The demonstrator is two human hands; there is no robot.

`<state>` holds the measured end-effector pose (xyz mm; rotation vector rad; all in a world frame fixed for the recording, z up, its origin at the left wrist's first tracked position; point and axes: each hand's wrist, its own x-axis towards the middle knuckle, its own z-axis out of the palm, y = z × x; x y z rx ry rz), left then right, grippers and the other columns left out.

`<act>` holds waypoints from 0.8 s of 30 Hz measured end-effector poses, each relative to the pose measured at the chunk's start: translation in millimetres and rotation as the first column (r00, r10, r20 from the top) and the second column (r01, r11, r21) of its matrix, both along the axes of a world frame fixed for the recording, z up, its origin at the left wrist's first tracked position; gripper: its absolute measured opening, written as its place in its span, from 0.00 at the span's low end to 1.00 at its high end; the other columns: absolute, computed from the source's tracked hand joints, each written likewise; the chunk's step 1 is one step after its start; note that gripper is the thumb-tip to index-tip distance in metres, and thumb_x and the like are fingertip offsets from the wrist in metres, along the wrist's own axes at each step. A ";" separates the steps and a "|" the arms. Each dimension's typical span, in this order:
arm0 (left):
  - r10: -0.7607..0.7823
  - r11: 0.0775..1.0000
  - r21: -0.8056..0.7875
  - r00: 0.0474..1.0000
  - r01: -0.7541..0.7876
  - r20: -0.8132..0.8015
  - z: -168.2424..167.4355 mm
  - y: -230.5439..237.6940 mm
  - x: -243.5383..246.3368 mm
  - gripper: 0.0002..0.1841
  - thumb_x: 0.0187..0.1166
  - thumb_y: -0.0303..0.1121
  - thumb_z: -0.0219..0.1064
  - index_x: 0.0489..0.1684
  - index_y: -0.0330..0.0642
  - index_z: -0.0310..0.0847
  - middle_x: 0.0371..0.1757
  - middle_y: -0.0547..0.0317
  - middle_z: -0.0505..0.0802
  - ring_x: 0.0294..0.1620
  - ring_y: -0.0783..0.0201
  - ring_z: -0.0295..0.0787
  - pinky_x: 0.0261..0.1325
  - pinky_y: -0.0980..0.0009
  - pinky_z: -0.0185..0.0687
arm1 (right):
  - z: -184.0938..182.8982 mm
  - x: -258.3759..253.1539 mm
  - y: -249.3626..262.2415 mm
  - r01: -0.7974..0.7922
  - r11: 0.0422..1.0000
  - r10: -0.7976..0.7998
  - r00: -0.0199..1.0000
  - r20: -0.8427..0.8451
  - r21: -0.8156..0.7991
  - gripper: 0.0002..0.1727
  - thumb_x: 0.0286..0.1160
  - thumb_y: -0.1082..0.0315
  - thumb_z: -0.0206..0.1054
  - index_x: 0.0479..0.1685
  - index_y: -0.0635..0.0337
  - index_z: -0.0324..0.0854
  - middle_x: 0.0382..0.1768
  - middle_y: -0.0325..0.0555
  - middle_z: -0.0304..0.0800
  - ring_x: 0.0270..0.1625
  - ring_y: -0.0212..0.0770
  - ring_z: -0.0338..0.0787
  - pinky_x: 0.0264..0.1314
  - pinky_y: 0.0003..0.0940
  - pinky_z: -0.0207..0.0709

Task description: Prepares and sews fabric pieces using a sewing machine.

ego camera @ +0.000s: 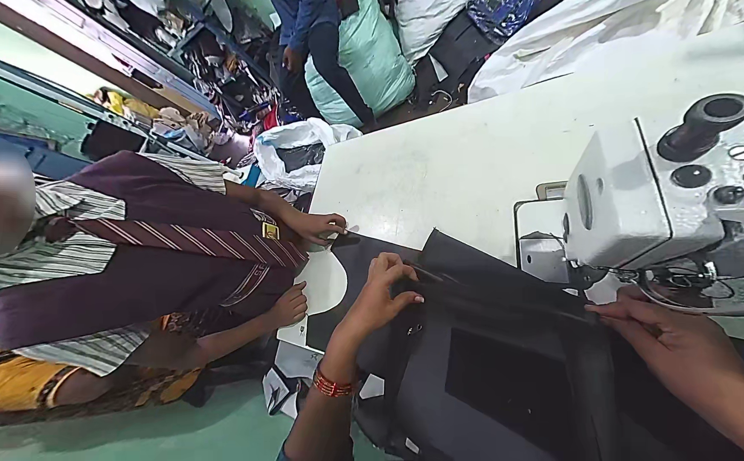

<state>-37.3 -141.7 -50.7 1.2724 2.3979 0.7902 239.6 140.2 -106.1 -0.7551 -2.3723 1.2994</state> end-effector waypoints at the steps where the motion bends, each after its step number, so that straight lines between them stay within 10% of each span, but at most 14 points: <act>1: -0.019 0.999 0.027 1.000 0.019 -0.009 -0.1 -1.8 0.0 0.11 0.69 0.42 0.77 0.40 0.45 0.89 0.53 0.54 0.86 0.65 0.58 0.76 0.74 0.57 0.65 | -0.1 -0.3 0.1 0.000 1.000 0.000 1.000 -0.004 -0.001 0.13 0.71 0.67 0.64 0.36 0.60 0.95 0.48 0.57 0.89 0.49 0.45 0.89 0.52 0.44 0.81; 5: -0.232 0.949 0.241 0.968 0.205 0.092 6.6 -11.4 -10.1 0.10 0.79 0.40 0.72 0.38 0.43 0.82 0.54 0.60 0.91 0.76 0.67 0.79 0.86 0.62 0.66 | -2.6 -0.2 1.2 -0.009 1.000 0.009 0.999 -0.031 0.003 0.13 0.71 0.66 0.63 0.35 0.59 0.95 0.46 0.54 0.89 0.49 0.42 0.87 0.53 0.40 0.79; 7: -0.278 0.932 0.286 0.946 0.224 0.165 8.6 -10.9 -9.9 0.11 0.82 0.38 0.68 0.44 0.38 0.81 0.51 0.58 0.92 0.66 0.69 0.87 0.78 0.63 0.77 | -3.0 -0.2 1.1 -0.010 1.000 0.010 0.999 -0.041 0.000 0.12 0.71 0.66 0.64 0.35 0.58 0.95 0.45 0.52 0.89 0.48 0.40 0.87 0.52 0.38 0.79; 11: -0.255 0.950 0.253 0.922 0.182 0.293 -3.7 -8.1 -13.2 0.16 0.85 0.42 0.66 0.49 0.35 0.79 0.47 0.64 0.87 0.50 0.81 0.84 0.56 0.79 0.83 | -0.5 -0.9 0.2 -0.004 1.000 0.004 1.000 -0.016 -0.009 0.12 0.70 0.67 0.64 0.34 0.58 0.95 0.44 0.52 0.88 0.47 0.41 0.86 0.50 0.40 0.79; 16: -0.246 0.968 0.157 0.860 0.196 0.447 -10.2 -6.4 -21.9 0.32 0.69 0.45 0.80 0.65 0.31 0.79 0.62 0.61 0.89 0.62 0.76 0.85 0.69 0.75 0.81 | -1.7 -0.9 0.0 0.002 1.000 -0.002 1.000 -0.013 0.006 0.12 0.70 0.66 0.64 0.34 0.56 0.95 0.42 0.48 0.88 0.45 0.39 0.86 0.48 0.39 0.79; 24: -0.056 0.998 -0.006 0.923 0.063 0.381 -6.5 11.4 -19.7 0.23 0.73 0.40 0.76 0.60 0.33 0.85 0.56 0.57 0.90 0.56 0.77 0.86 0.62 0.79 0.82 | -2.4 -0.4 0.9 0.000 1.000 0.000 1.000 0.010 -0.017 0.11 0.69 0.68 0.65 0.35 0.57 0.95 0.42 0.48 0.88 0.46 0.40 0.87 0.48 0.40 0.80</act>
